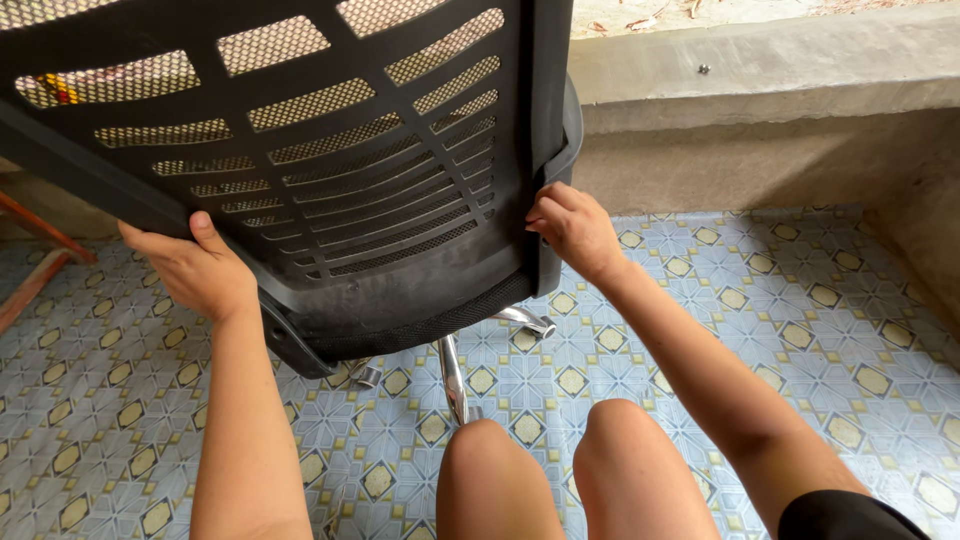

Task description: The person disassembles a black office chair by removing the backrest. They kneel on the floor and use their hands to unscrew fasteners from the backrest, placing the screws on a nearby ledge. The backrest is then lifted off and set aside.

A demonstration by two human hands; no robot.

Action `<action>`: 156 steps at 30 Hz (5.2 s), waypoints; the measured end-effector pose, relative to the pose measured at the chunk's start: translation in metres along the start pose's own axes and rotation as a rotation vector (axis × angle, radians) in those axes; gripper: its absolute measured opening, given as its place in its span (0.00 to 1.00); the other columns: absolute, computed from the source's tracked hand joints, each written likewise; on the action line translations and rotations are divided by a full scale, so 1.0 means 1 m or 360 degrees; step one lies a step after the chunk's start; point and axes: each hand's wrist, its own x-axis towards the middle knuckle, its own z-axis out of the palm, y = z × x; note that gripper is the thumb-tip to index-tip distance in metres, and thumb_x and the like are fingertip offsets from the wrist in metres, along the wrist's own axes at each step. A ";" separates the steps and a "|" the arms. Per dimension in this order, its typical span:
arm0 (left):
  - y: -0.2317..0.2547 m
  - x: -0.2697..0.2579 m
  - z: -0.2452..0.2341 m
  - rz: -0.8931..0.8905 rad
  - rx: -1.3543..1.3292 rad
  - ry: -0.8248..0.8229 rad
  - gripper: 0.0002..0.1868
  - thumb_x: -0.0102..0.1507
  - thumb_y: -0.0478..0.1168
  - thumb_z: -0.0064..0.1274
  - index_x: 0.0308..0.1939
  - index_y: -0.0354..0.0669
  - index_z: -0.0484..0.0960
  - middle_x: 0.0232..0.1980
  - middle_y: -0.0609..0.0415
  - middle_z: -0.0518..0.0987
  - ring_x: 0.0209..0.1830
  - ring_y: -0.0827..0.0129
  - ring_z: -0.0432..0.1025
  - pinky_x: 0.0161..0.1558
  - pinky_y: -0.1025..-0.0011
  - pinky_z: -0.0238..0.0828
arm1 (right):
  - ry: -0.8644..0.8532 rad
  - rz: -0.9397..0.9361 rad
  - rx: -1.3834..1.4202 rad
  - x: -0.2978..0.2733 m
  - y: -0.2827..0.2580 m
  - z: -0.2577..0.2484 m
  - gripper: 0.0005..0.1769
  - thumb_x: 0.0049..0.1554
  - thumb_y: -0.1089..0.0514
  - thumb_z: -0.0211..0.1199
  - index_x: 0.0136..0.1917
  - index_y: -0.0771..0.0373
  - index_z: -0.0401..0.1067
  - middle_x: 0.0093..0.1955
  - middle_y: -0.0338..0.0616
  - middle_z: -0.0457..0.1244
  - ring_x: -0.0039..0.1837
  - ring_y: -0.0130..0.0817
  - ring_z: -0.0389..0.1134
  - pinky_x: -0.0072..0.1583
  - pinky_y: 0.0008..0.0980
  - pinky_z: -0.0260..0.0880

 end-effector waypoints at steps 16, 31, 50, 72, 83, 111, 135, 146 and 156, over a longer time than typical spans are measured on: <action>-0.030 0.016 -0.001 0.0100 -0.0153 -0.0203 0.37 0.78 0.43 0.53 0.76 0.25 0.47 0.66 0.29 0.73 0.65 0.36 0.71 0.63 0.50 0.68 | 0.0373 0.0747 0.0222 -0.022 0.003 0.007 0.08 0.60 0.58 0.65 0.47 0.62 0.68 0.45 0.43 0.64 0.44 0.35 0.66 0.46 0.31 0.67; -0.040 0.018 0.003 0.0113 -0.0205 -0.0258 0.35 0.81 0.42 0.50 0.78 0.30 0.43 0.69 0.30 0.72 0.69 0.37 0.71 0.66 0.49 0.68 | 0.0104 0.0871 0.0603 0.051 0.050 -0.002 0.24 0.64 0.48 0.62 0.69 0.62 0.67 0.62 0.43 0.67 0.61 0.32 0.68 0.60 0.32 0.67; 0.124 0.041 -0.094 0.0569 -0.0421 0.0553 0.20 0.80 0.41 0.53 0.65 0.42 0.58 0.64 0.50 0.64 0.61 0.63 0.65 0.60 0.63 0.65 | -0.0047 0.0881 0.1305 0.047 0.076 0.011 0.12 0.67 0.58 0.58 0.62 0.62 0.66 0.53 0.34 0.64 0.57 0.22 0.62 0.62 0.24 0.64; 0.355 -0.075 0.072 0.1774 0.0082 -0.1049 0.35 0.46 0.40 0.72 0.52 0.45 0.68 0.57 0.53 0.71 0.29 0.59 0.80 0.28 0.65 0.78 | 0.0115 0.1326 0.2125 0.035 0.088 -0.006 0.20 0.63 0.60 0.46 0.60 0.69 0.75 0.35 0.33 0.57 0.34 0.22 0.50 0.37 0.24 0.49; 0.381 -0.082 0.077 0.1542 0.0700 -0.0945 0.33 0.50 0.36 0.63 0.56 0.45 0.65 0.74 0.43 0.58 0.23 0.63 0.80 0.17 0.71 0.78 | 0.0032 0.1243 0.2127 0.032 0.095 -0.003 0.13 0.62 0.57 0.45 0.37 0.61 0.65 0.29 0.33 0.50 0.33 0.25 0.45 0.38 0.29 0.46; 0.373 -0.082 0.108 0.1677 0.0471 -0.0754 0.23 0.56 0.38 0.61 0.50 0.44 0.66 0.50 0.50 0.72 0.24 0.67 0.79 0.22 0.72 0.77 | 0.0763 0.1042 0.0458 -0.028 -0.046 0.024 0.09 0.55 0.69 0.70 0.49 0.63 0.76 0.46 0.38 0.62 0.36 0.25 0.53 0.40 0.27 0.58; 0.381 -0.086 0.128 0.1591 0.0524 -0.0781 0.26 0.55 0.40 0.62 0.53 0.46 0.65 0.50 0.52 0.72 0.25 0.67 0.80 0.22 0.71 0.77 | 0.0387 0.1306 0.0915 -0.037 0.012 0.031 0.04 0.58 0.65 0.67 0.47 0.65 0.74 0.41 0.30 0.63 0.34 0.14 0.55 0.36 0.21 0.57; 0.386 -0.083 0.121 0.1570 0.0583 -0.0855 0.31 0.52 0.41 0.66 0.53 0.45 0.65 0.51 0.51 0.72 0.27 0.67 0.80 0.23 0.73 0.77 | 0.0504 0.1162 0.0634 -0.023 -0.008 0.028 0.09 0.55 0.65 0.70 0.48 0.64 0.72 0.42 0.32 0.63 0.34 0.17 0.52 0.37 0.21 0.57; 0.388 -0.093 0.141 0.1455 0.0529 -0.0694 0.18 0.60 0.40 0.59 0.50 0.47 0.70 0.56 0.52 0.72 0.25 0.68 0.80 0.22 0.71 0.78 | 0.0448 0.1313 0.0974 -0.032 0.001 0.025 0.06 0.59 0.65 0.66 0.49 0.64 0.70 0.43 0.32 0.66 0.37 0.14 0.59 0.39 0.20 0.60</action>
